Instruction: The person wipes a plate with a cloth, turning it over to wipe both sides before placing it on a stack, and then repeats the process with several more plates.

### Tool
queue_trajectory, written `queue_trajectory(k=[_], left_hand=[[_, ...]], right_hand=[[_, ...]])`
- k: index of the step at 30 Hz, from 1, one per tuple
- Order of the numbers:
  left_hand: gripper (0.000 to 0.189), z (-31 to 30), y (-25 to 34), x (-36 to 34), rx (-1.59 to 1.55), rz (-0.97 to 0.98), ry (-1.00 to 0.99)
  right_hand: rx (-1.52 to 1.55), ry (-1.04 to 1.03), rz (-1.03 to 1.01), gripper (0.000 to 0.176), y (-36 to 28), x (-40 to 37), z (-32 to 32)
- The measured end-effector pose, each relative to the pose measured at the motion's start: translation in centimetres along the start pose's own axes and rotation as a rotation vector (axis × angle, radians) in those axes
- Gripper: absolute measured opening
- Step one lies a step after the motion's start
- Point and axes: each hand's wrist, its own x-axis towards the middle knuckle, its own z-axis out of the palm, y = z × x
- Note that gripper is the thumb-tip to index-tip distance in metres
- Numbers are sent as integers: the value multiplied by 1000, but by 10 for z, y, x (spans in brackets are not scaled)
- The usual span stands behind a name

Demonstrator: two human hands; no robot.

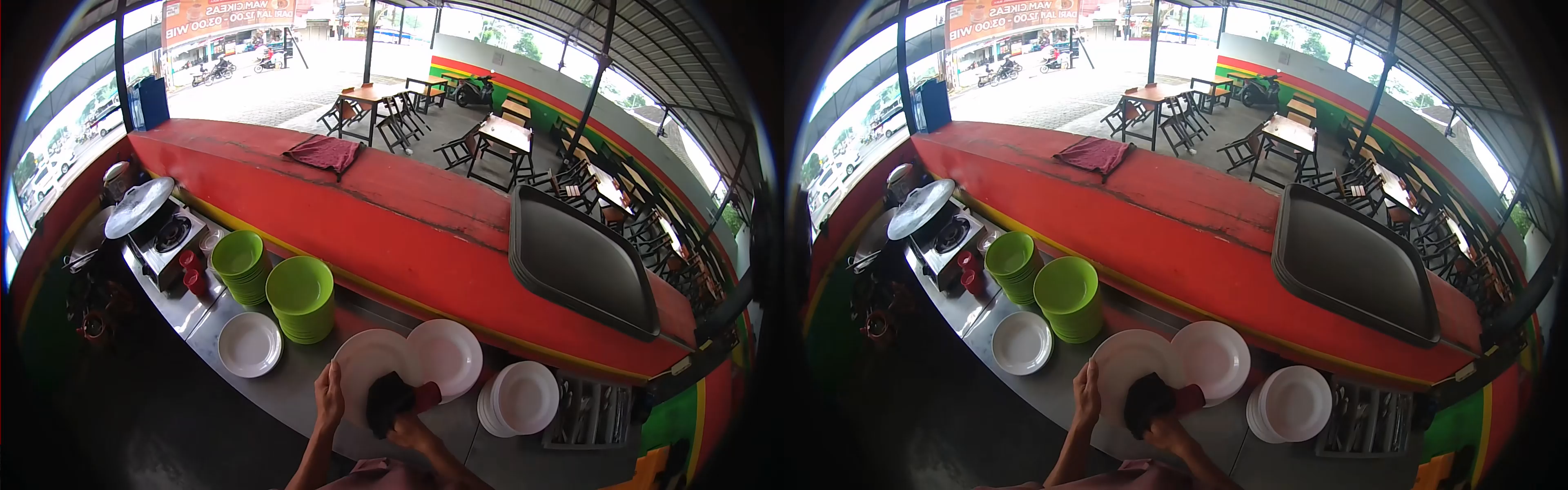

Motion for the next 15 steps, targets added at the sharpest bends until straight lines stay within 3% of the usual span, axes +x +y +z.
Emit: queue_trajectory(k=[3, 6, 9, 12, 15], left_hand=[[41, 11, 6, 0, -121, 22, 87], [41, 15, 3, -4, -140, 12, 56], [41, 22, 26, -13, -144, 21, 38], [45, 9, 0, -15, -58, -41, -71], [41, 12, 13, -22, -56, -11, -66]], right_hand=[[-14, -22, -17, 42, -19, 10, -6], [-41, -189, 96, 37, 16, 11, 15], [-174, -208, 134, 34, 5, 13, 0], [-126, -200, 254, 32, 3, 17, -10], [-242, 92, 163, 33, -17, 20, -27]])
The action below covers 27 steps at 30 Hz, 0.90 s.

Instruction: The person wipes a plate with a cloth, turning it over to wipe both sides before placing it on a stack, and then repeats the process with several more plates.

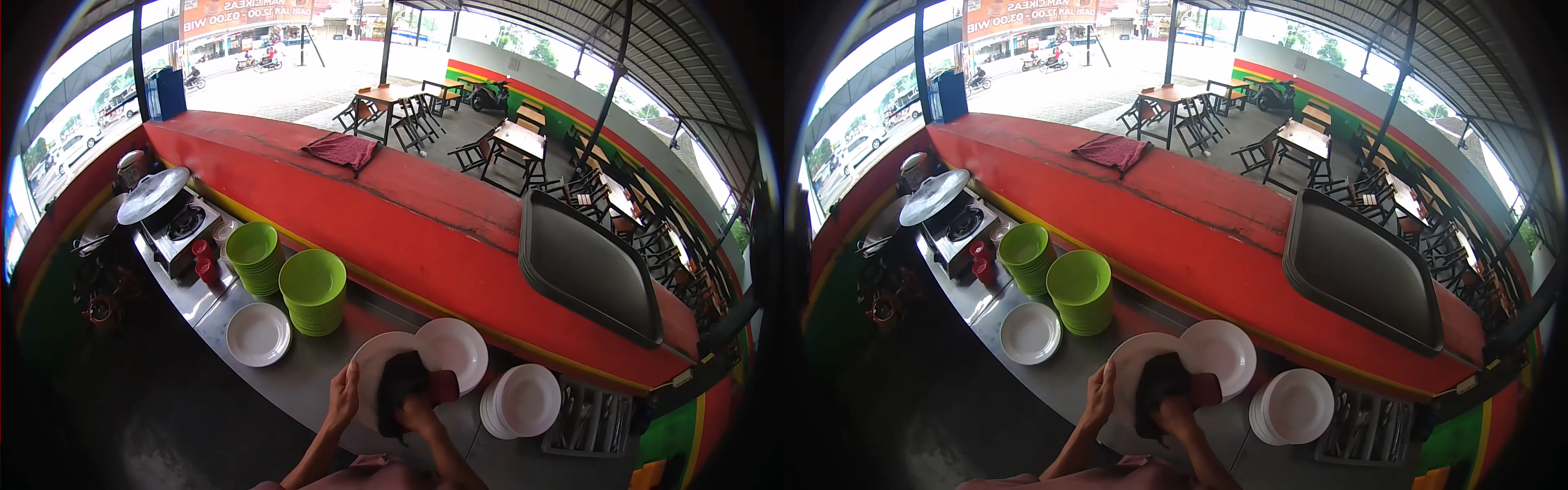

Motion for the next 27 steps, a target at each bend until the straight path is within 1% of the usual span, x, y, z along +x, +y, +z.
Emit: queue_trajectory(k=[3, 6, 9, 12, 15, 18, 21, 24, 27], left_hand=[[44, -2, 4, -2, 17, 26, 14], [45, -4, 10, -1, -2, 32, 15], [47, -8, 16, 0, -24, 30, 8], [48, -13, 20, -3, 20, 31, 2], [48, -17, 17, -4, 77, 32, 0], [48, -21, 16, -6, 118, 28, -1], [48, -21, 29, -9, 135, 28, -4], [48, -21, 33, -10, 115, 43, 0], [48, -23, 40, -9, 126, 45, -6]], right_hand=[[-51, 25, -37, 31, 3, -1, -2], [-132, 7, -37, 30, 8, -7, 11], [-133, -123, 45, 30, -6, -13, 8], [-144, 29, -107, 32, 10, -19, 35], [-66, 19, -143, 35, 25, -22, 52], [-26, -49, -82, 35, 25, -22, 51], [-41, 38, -162, 35, 28, -20, 60], [-35, 46, -173, 36, 30, -18, 68], [-32, 77, -202, 36, 17, -16, 60]])
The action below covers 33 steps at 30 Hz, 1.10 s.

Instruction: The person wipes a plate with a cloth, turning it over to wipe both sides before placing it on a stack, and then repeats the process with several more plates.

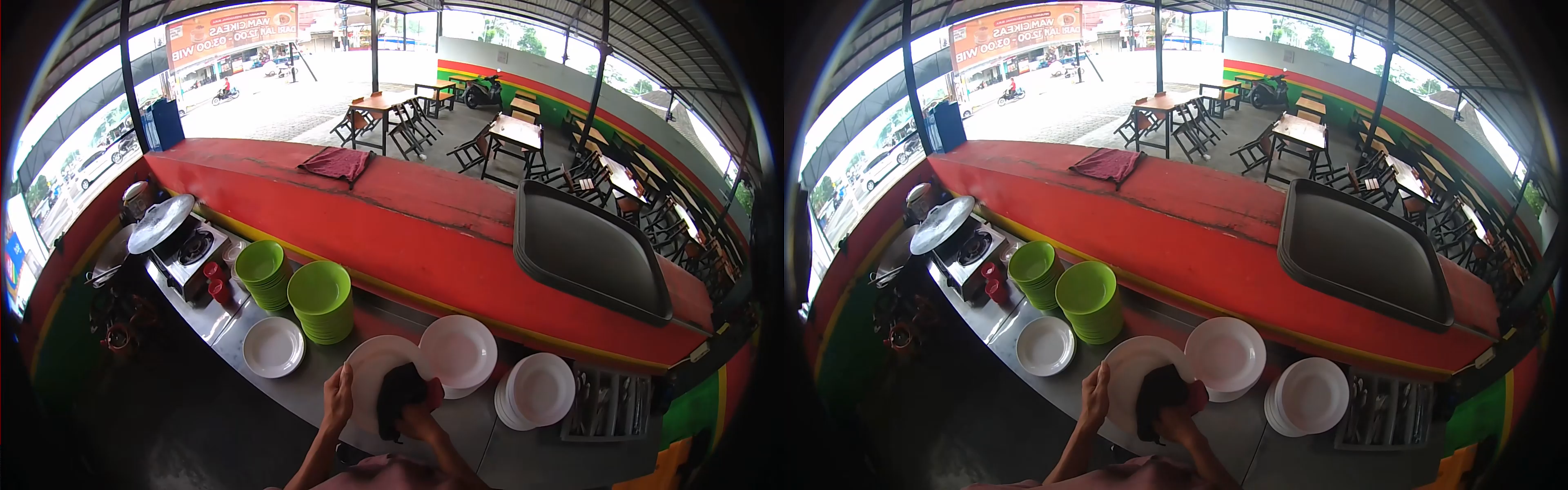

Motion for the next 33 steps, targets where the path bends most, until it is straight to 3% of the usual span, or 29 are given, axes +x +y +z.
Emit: queue_trajectory(k=[2, 6, 12, 15, 24, 27, 30, 33], left_hand=[[48, -5, 3, 1, 15, -7, -6], [47, -9, -1, 8, -6, -6, 6], [48, -26, -10, 34, -43, -23, 5], [49, -38, -4, 43, -32, -61, -59], [50, -85, 34, 72, 155, -101, -87], [50, -106, 18, 92, 135, -69, -89], [49, -123, 24, 106, 156, -97, -110], [49, -135, 13, 121, 132, -80, -113]], right_hand=[[15, -16, 18, 35, -2, 3, 3], [-71, -279, 201, 28, -38, 18, -24], [-23, -385, 105, 29, -71, 47, 14], [107, -89, 52, 30, -103, 78, -7], [-32, 152, 196, 35, -99, 144, 27], [-43, -189, 341, 38, -111, 162, 28], [-52, 207, 134, 34, -117, 174, 45], [-16, 162, 180, 34, -121, 184, 53]])
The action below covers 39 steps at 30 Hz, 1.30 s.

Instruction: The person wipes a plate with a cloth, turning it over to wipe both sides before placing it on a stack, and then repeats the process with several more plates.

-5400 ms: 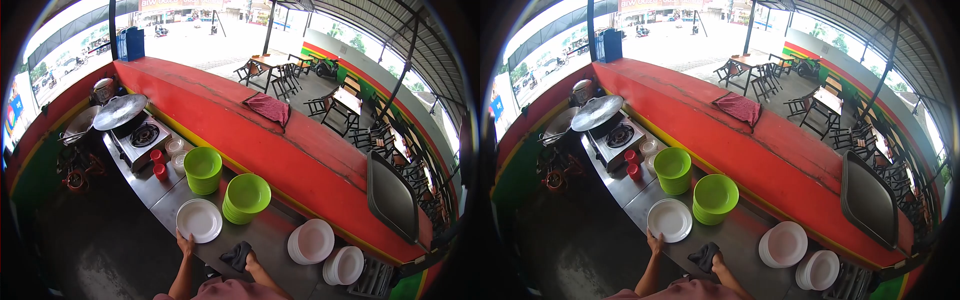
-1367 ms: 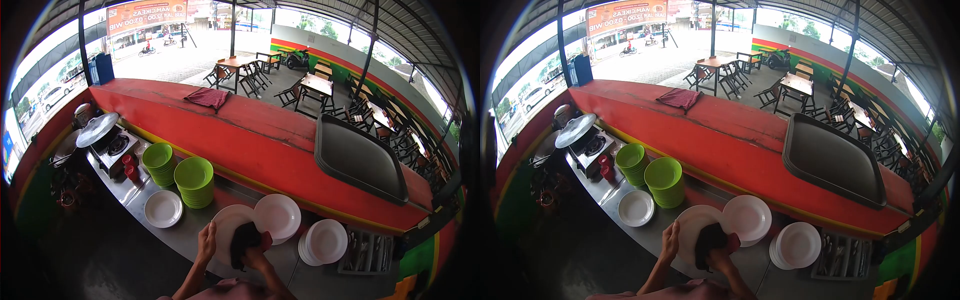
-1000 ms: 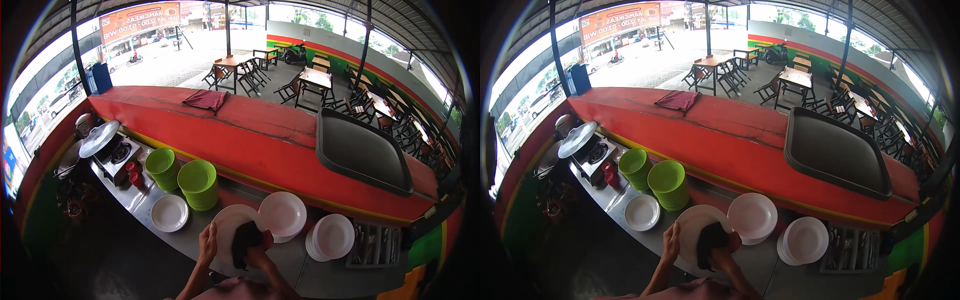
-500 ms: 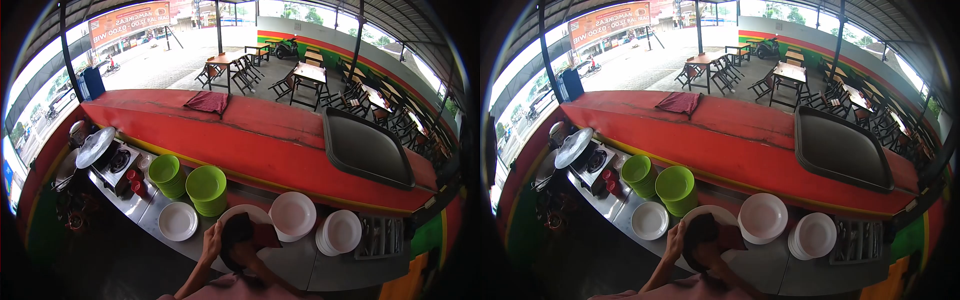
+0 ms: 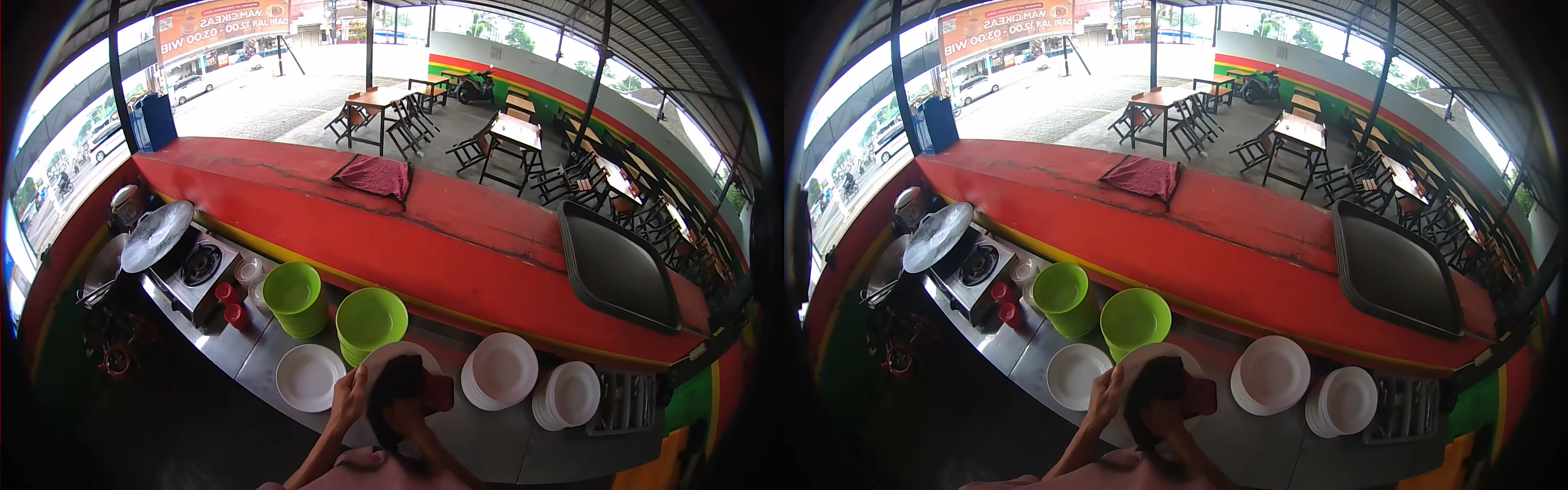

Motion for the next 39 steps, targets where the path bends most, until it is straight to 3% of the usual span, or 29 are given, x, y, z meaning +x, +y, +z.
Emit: queue_trajectory(k=[9, 15, 21, 24, 27, 30, 36, 39], left_hand=[[48, -28, 5, 21, 4, -25, -91], [49, -37, 1, 32, 52, -2, -122], [50, -38, -4, 29, 73, -27, -122], [50, -34, -10, 23, 55, -9, -99], [50, -38, -15, 20, 102, -38, -99], [50, -39, -13, 16, 49, 15, -44], [48, -40, -8, 14, 68, 44, -2], [46, -41, -10, 16, -15, 71, 78]], right_hand=[[52, -202, 182, 35, -11, 15, 26], [76, -57, 125, 33, -16, 23, 36], [77, -93, 167, 33, -1, 12, 67], [11, -52, 38, 33, -1, 0, 85], [0, -161, 12, 30, -9, -1, 78], [-11, -92, -51, 30, -11, 7, 70], [-93, -107, 50, 30, -12, 25, 30], [-78, -8, 26, 30, -21, 30, 18]])
